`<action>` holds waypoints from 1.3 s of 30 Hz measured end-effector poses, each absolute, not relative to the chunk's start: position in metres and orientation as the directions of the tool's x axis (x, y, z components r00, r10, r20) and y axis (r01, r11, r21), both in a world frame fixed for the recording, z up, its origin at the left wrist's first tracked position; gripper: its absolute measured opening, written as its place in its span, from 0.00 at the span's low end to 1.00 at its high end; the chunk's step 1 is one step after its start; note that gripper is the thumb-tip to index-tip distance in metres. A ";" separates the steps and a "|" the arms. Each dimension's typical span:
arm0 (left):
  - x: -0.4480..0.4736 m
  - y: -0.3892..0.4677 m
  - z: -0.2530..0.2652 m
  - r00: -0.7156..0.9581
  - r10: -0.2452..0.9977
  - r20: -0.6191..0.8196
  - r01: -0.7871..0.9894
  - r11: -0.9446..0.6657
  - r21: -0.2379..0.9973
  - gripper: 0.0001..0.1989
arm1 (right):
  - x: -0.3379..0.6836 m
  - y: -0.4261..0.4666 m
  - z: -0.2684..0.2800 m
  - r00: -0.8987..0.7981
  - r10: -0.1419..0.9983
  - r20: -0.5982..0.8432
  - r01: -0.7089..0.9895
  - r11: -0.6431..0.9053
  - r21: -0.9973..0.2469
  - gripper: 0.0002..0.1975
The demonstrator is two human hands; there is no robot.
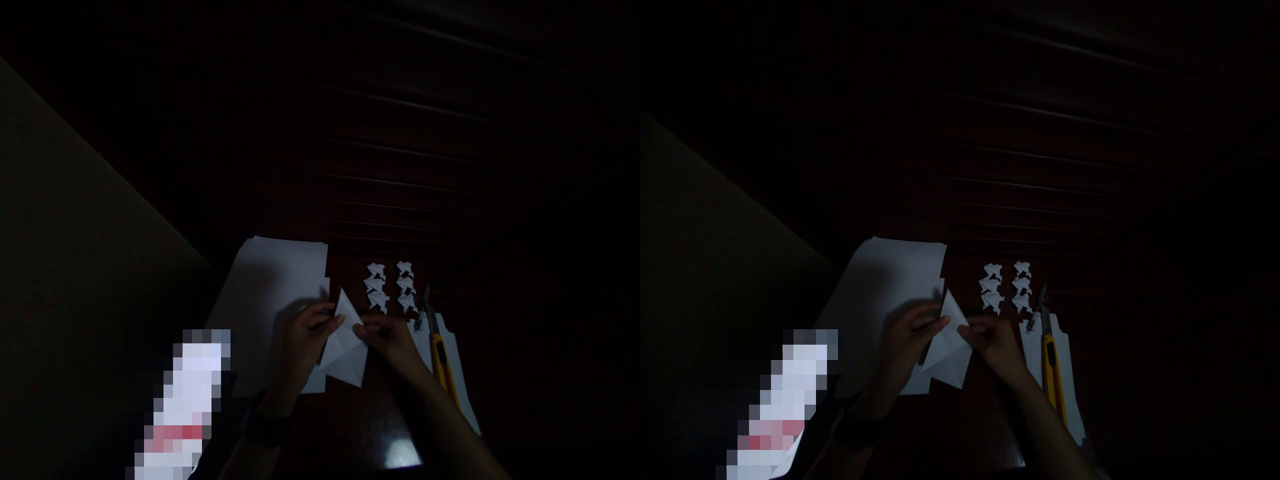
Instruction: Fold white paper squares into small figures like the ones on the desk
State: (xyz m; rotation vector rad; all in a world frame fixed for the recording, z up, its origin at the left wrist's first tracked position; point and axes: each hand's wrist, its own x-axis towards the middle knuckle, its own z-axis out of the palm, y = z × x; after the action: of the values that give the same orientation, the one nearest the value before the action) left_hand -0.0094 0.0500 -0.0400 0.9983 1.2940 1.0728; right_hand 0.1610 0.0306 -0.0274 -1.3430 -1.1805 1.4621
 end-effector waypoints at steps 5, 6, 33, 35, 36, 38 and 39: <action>-0.010 0.050 -0.039 0.016 0.971 -0.238 0.030 0.238 0.971 0.18 | 0.162 0.031 -0.029 -0.146 0.968 -0.202 0.094 -0.190 -0.977 0.21; -0.010 0.050 -0.039 0.021 0.972 -0.234 0.049 0.233 0.971 0.19 | 0.162 0.031 -0.031 -0.136 0.970 -0.200 0.105 -0.186 -0.977 0.21; -0.003 0.042 -0.039 0.018 0.994 -0.104 0.131 0.101 0.986 0.09 | 0.158 0.031 -0.024 0.043 0.996 -0.080 0.013 -0.081 -0.997 0.28; -0.001 0.040 -0.038 0.061 0.993 -0.097 0.136 0.088 0.987 0.09 | 0.165 0.034 -0.024 0.061 0.995 -0.074 0.028 -0.075 -0.997 0.25; -0.001 0.039 -0.038 0.076 0.993 -0.094 0.135 0.083 0.987 0.09 | 0.168 0.035 -0.024 0.055 0.995 -0.079 0.036 -0.081 -0.996 0.22; 0.000 0.038 -0.039 0.085 0.992 -0.089 0.138 0.077 0.987 0.08 | 0.174 0.036 -0.024 0.029 0.994 -0.109 0.046 -0.110 -0.993 0.17; 0.000 0.038 -0.040 0.086 0.993 -0.084 0.144 0.072 0.987 0.08 | 0.177 0.036 -0.024 0.017 0.992 -0.128 0.043 -0.129 -0.991 0.15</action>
State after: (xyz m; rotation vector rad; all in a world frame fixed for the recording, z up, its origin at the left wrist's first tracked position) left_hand 0.0003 0.0377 -0.0400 1.2947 1.2787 1.0136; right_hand 0.1766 0.0357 -0.0239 -1.3434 -1.1669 1.2716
